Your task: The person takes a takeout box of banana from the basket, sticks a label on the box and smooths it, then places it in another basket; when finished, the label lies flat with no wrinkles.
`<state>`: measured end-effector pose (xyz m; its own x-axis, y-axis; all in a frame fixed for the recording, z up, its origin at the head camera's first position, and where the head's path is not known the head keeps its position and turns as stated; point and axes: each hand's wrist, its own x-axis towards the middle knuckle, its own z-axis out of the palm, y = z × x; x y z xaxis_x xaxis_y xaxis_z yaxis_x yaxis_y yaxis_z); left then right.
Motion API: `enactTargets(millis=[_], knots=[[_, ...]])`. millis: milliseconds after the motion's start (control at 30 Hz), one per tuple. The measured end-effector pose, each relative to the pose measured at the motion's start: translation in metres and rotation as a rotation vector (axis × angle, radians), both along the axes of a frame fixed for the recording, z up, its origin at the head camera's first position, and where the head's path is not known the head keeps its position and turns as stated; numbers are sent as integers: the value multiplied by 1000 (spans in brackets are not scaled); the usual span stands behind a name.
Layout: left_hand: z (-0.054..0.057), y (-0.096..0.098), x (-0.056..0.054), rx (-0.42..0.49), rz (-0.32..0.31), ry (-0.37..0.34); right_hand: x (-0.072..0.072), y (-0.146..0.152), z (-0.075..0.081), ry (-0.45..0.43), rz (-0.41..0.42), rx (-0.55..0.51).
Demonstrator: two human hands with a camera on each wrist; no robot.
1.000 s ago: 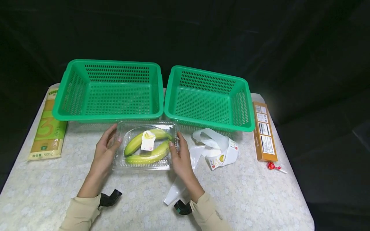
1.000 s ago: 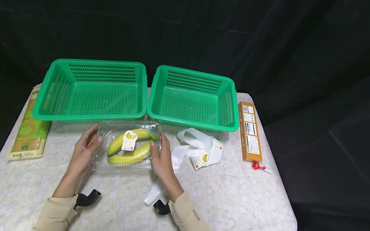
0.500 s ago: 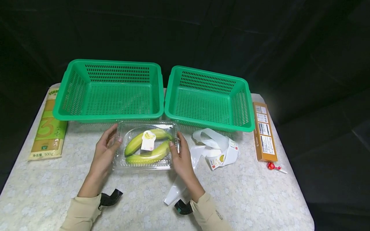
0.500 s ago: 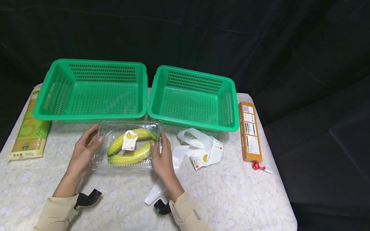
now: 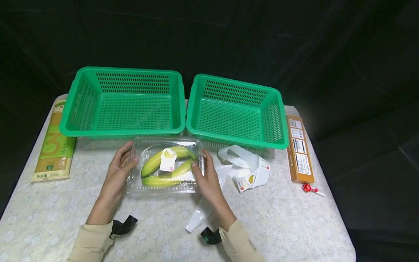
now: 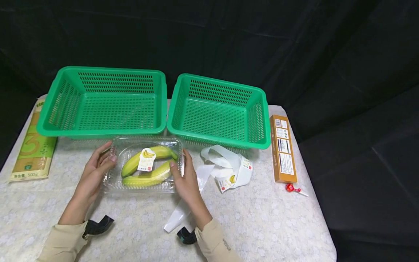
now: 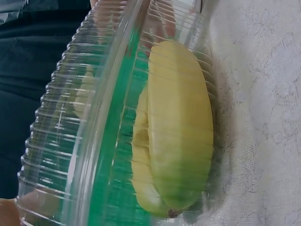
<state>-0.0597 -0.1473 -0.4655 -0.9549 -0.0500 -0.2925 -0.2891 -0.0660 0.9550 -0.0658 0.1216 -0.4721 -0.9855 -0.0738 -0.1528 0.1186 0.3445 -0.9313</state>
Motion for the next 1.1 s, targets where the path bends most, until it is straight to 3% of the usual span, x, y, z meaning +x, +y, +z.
enactTargets(millis=[167,600,833,1100], knots=[[0,1,1,9,-20,-11,4,0,3,-16,-4,-15],[1,1,7,-94,-47,13,15,2,10,-24,45,-7],[3,2,12,-94,-67,11,21,5,13,-27,39,20],[8,0,18,-82,-117,40,26,14,21,-54,97,11]])
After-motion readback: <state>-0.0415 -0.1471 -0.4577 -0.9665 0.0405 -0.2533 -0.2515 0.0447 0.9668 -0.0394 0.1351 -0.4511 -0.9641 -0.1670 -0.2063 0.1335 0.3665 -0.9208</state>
